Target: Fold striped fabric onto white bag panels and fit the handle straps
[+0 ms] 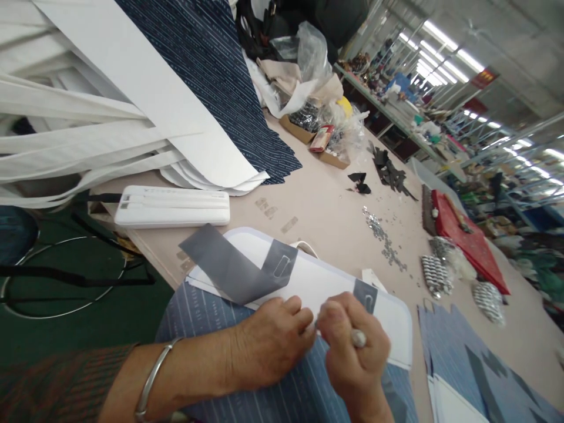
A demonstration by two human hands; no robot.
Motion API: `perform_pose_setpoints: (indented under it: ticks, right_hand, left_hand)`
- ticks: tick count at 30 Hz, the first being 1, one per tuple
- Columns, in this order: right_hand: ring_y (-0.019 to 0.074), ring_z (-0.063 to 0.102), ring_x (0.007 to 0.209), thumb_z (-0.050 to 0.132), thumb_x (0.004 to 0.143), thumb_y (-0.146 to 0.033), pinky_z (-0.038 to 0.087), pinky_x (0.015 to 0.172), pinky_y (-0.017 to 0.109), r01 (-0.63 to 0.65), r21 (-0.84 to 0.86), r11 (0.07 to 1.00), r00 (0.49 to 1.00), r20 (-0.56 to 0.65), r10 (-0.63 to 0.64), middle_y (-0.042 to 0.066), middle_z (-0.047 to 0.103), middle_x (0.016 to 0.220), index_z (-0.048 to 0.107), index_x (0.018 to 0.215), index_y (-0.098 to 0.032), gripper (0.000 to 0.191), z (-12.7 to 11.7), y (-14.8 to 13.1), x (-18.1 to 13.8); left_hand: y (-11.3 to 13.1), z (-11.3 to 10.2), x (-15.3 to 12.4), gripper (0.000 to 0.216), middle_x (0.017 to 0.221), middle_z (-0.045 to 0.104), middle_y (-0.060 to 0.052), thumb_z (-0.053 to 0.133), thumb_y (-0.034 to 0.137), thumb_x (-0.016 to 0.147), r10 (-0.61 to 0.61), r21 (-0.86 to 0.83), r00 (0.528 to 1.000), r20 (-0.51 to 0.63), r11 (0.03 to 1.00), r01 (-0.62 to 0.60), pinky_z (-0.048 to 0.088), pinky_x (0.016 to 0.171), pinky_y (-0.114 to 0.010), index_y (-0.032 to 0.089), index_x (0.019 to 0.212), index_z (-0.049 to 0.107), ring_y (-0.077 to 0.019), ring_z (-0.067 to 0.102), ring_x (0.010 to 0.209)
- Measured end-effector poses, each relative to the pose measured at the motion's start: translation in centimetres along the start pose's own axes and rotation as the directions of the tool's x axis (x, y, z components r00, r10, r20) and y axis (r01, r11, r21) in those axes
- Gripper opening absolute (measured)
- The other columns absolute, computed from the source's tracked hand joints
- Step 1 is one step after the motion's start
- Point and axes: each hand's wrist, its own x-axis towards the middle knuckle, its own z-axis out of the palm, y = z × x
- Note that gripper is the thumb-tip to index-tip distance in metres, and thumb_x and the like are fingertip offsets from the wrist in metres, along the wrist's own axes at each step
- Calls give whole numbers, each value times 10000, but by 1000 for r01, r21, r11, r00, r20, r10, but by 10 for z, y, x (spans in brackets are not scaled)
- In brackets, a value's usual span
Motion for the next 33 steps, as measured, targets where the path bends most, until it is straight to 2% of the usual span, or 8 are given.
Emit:
perform_pose_setpoints:
  ticks: [6,12,17,20,23,27,30,33]
  right_hand:
    - [75,294,360,484,937,-271,341,409,229,48,452,891,925,-356,131,-83,289,463,446,617,-212,327,-28,-13,-5]
    - [68,293,347,465,947,-244,265,354,185,-47,543,838,921,-301,247,-83,292,461,397,585,-201,370,-16,-1,-9]
    - [66,326,344,496,925,-268,351,392,208,130,573,809,887,-431,163,-93,341,457,477,655,-198,280,-21,3,-14]
    - [64,277,334,506,930,-389,257,347,192,-60,555,829,898,-333,288,-103,315,447,376,617,-218,379,-11,14,-18]
    - [96,359,371,482,928,-478,301,375,223,-346,212,914,916,-134,378,-81,382,447,457,637,-212,395,-13,28,-11]
    - [237,646,953,486,908,-294,479,841,371,-283,-507,814,940,21,340,103,701,1038,633,1158,-157,321,-44,36,12]
    - [273,526,1245,533,809,-147,374,1032,385,-172,-675,717,889,207,408,160,562,1374,522,1370,-134,561,-63,44,31]
    - [247,639,1025,681,700,-161,446,871,309,-162,-682,713,838,287,464,117,709,1117,684,1158,-161,458,-71,51,45]
  left_hand:
    - [-2,-2,-4,49,859,561,-42,573,184,897,13,34,992,-124,999,-8,442,614,-345,171,941,556,-212,494,773]
    - [-2,3,-4,43,845,554,-31,570,205,898,-13,35,991,-135,999,18,454,627,-351,178,878,542,-211,491,765]
    - [0,0,-4,51,865,566,-34,584,157,869,-24,30,995,-102,999,27,453,646,-352,182,881,542,-213,493,782]
    - [1,1,-4,68,860,570,-37,545,121,868,-52,20,992,-118,998,54,451,655,-355,187,867,533,-222,498,792]
    - [1,3,-5,138,873,582,-29,517,68,837,-66,-9,991,-117,998,65,443,654,-339,199,879,523,-216,512,797]
    - [-1,5,-6,210,863,592,-17,492,31,804,-33,-48,982,-184,999,24,434,635,-302,211,910,514,-188,537,761]
    - [1,3,-8,188,817,593,-24,450,49,837,-14,-41,956,-293,999,2,438,602,-286,213,894,522,-180,558,721]
    - [4,-2,-15,194,771,598,-22,414,93,896,7,-35,927,-374,999,-22,450,574,-259,225,896,557,-169,579,697]
